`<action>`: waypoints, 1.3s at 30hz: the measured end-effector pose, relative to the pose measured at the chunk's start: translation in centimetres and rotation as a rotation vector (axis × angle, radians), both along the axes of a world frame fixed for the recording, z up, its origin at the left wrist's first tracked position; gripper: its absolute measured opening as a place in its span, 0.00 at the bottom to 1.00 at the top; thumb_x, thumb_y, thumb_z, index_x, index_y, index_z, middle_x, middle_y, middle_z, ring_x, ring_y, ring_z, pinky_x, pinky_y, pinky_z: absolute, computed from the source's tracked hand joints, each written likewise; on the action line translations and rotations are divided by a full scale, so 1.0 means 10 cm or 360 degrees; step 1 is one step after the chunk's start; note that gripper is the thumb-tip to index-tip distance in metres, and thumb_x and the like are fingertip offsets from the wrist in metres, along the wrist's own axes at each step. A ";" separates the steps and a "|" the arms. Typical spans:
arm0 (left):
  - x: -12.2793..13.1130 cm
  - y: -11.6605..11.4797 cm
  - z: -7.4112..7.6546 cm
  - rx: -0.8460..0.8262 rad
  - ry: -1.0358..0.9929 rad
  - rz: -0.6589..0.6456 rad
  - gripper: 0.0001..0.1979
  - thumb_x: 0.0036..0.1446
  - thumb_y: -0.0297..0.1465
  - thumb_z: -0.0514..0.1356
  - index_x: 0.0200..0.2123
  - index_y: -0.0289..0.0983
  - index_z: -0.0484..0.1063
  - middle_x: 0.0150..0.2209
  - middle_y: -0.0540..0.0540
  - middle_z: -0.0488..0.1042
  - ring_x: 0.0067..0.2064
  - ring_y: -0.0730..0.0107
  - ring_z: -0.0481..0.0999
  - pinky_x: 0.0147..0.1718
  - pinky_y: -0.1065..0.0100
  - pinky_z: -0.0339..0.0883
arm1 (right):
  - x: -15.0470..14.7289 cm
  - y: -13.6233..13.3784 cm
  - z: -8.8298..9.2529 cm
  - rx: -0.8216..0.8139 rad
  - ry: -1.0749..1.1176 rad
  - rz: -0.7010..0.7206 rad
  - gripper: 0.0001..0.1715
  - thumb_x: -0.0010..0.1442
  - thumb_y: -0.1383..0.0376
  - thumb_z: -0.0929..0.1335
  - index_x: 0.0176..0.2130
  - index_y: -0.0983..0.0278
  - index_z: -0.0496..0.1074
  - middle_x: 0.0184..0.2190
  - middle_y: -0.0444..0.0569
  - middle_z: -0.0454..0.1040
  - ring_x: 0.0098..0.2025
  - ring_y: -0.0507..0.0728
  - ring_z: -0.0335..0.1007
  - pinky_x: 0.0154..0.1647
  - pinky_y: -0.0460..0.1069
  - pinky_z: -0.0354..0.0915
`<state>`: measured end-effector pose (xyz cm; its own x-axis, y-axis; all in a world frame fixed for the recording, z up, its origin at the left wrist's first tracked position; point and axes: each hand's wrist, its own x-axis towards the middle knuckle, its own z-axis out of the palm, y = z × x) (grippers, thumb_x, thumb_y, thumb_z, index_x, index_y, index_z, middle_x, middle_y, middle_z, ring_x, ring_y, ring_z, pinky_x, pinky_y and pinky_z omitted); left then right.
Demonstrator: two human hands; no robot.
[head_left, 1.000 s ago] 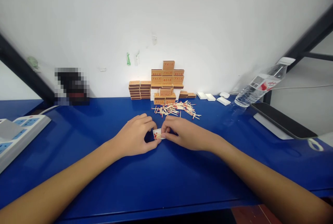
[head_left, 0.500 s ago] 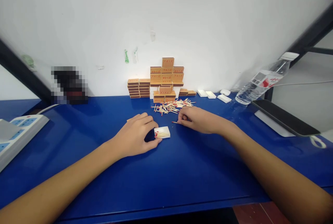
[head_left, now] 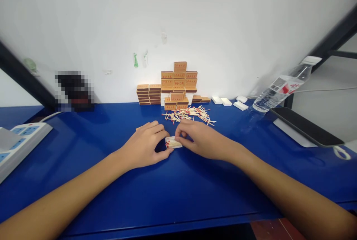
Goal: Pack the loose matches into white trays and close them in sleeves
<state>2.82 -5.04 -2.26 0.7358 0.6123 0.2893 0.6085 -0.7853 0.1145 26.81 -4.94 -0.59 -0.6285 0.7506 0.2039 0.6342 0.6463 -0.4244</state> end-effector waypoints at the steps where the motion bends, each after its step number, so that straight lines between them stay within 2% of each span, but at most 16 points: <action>1: 0.00 0.00 0.00 0.0003 -0.0006 -0.0004 0.12 0.65 0.40 0.62 0.42 0.37 0.77 0.37 0.44 0.75 0.43 0.57 0.73 0.44 0.56 0.68 | -0.03 -0.03 -0.01 -0.0016 -0.0003 0.0010 0.06 0.69 0.69 0.66 0.38 0.63 0.73 0.38 0.48 0.73 0.35 0.53 0.67 0.37 0.49 0.60; 7: 0.02 -0.03 0.00 0.0040 -0.0029 -0.0066 0.11 0.66 0.40 0.60 0.37 0.37 0.75 0.35 0.45 0.74 0.40 0.60 0.72 0.40 0.58 0.65 | -0.10 -0.05 -0.05 -0.0166 0.0094 0.0135 0.04 0.68 0.66 0.71 0.39 0.62 0.77 0.37 0.46 0.72 0.36 0.53 0.68 0.37 0.48 0.62; 12: 0.03 -0.06 0.01 0.0061 -0.0013 -0.0100 0.11 0.66 0.40 0.61 0.37 0.37 0.74 0.35 0.46 0.74 0.40 0.61 0.72 0.38 0.59 0.63 | -0.10 -0.05 -0.05 -0.0231 0.0055 0.0168 0.02 0.67 0.67 0.72 0.39 0.62 0.78 0.37 0.46 0.72 0.36 0.53 0.70 0.38 0.48 0.63; 19: 0.03 -0.05 0.01 0.0076 -0.0021 -0.0123 0.12 0.66 0.40 0.61 0.39 0.37 0.75 0.36 0.45 0.75 0.40 0.60 0.73 0.38 0.59 0.63 | -0.07 -0.06 -0.06 -0.0181 -0.0023 0.0170 0.05 0.69 0.66 0.69 0.38 0.63 0.74 0.37 0.47 0.73 0.36 0.54 0.70 0.39 0.50 0.65; 23: 0.03 -0.05 0.01 0.0062 -0.0020 -0.0127 0.11 0.66 0.40 0.61 0.39 0.37 0.75 0.36 0.45 0.75 0.40 0.60 0.73 0.38 0.59 0.63 | -0.07 -0.08 -0.04 -0.0191 -0.0076 0.0199 0.08 0.72 0.63 0.67 0.39 0.63 0.74 0.40 0.49 0.74 0.37 0.55 0.71 0.39 0.50 0.66; 28: 0.02 -0.05 0.01 0.0050 0.0013 -0.0106 0.12 0.67 0.41 0.60 0.39 0.37 0.74 0.37 0.45 0.75 0.42 0.59 0.73 0.41 0.58 0.64 | -0.06 -0.09 -0.01 -0.0093 -0.0156 0.0220 0.07 0.73 0.65 0.66 0.42 0.63 0.74 0.43 0.51 0.74 0.39 0.55 0.72 0.41 0.50 0.66; 31: 0.01 -0.04 0.01 0.0037 0.0015 -0.0100 0.12 0.66 0.40 0.61 0.40 0.37 0.75 0.37 0.45 0.76 0.42 0.59 0.74 0.42 0.57 0.66 | 0.00 -0.03 0.04 -0.0012 -0.0095 0.0215 0.09 0.73 0.64 0.65 0.41 0.62 0.75 0.40 0.49 0.75 0.38 0.55 0.71 0.40 0.50 0.64; 33: 0.01 -0.03 0.01 0.0031 -0.0011 -0.0102 0.12 0.66 0.40 0.62 0.43 0.37 0.76 0.39 0.44 0.77 0.43 0.58 0.74 0.44 0.57 0.67 | 0.10 0.06 0.09 0.0154 -0.0011 0.0015 0.12 0.72 0.62 0.65 0.37 0.62 0.75 0.36 0.48 0.76 0.36 0.55 0.70 0.38 0.50 0.62; 35: 0.01 -0.02 0.01 0.0044 -0.0076 -0.0099 0.13 0.67 0.40 0.61 0.46 0.36 0.76 0.40 0.44 0.77 0.43 0.58 0.74 0.45 0.56 0.68 | 0.21 0.19 0.11 0.0290 0.0078 -0.0373 0.14 0.70 0.60 0.66 0.34 0.62 0.75 0.31 0.48 0.76 0.33 0.55 0.68 0.35 0.51 0.60; 37: 0.01 -0.02 0.02 0.0065 -0.0146 -0.0081 0.14 0.67 0.40 0.61 0.47 0.36 0.76 0.41 0.43 0.78 0.43 0.58 0.74 0.45 0.56 0.69 | 0.30 0.31 0.09 0.0195 0.0149 -0.0784 0.16 0.67 0.56 0.69 0.32 0.62 0.75 0.28 0.48 0.76 0.29 0.55 0.68 0.31 0.51 0.58; 39: 0.01 -0.02 0.01 0.0061 -0.0162 -0.0066 0.14 0.67 0.40 0.61 0.47 0.36 0.77 0.41 0.43 0.78 0.43 0.58 0.74 0.45 0.56 0.69 | 0.34 0.42 0.02 -0.0023 0.0132 -0.1000 0.18 0.63 0.53 0.71 0.30 0.62 0.75 0.27 0.48 0.77 0.28 0.56 0.69 0.29 0.51 0.58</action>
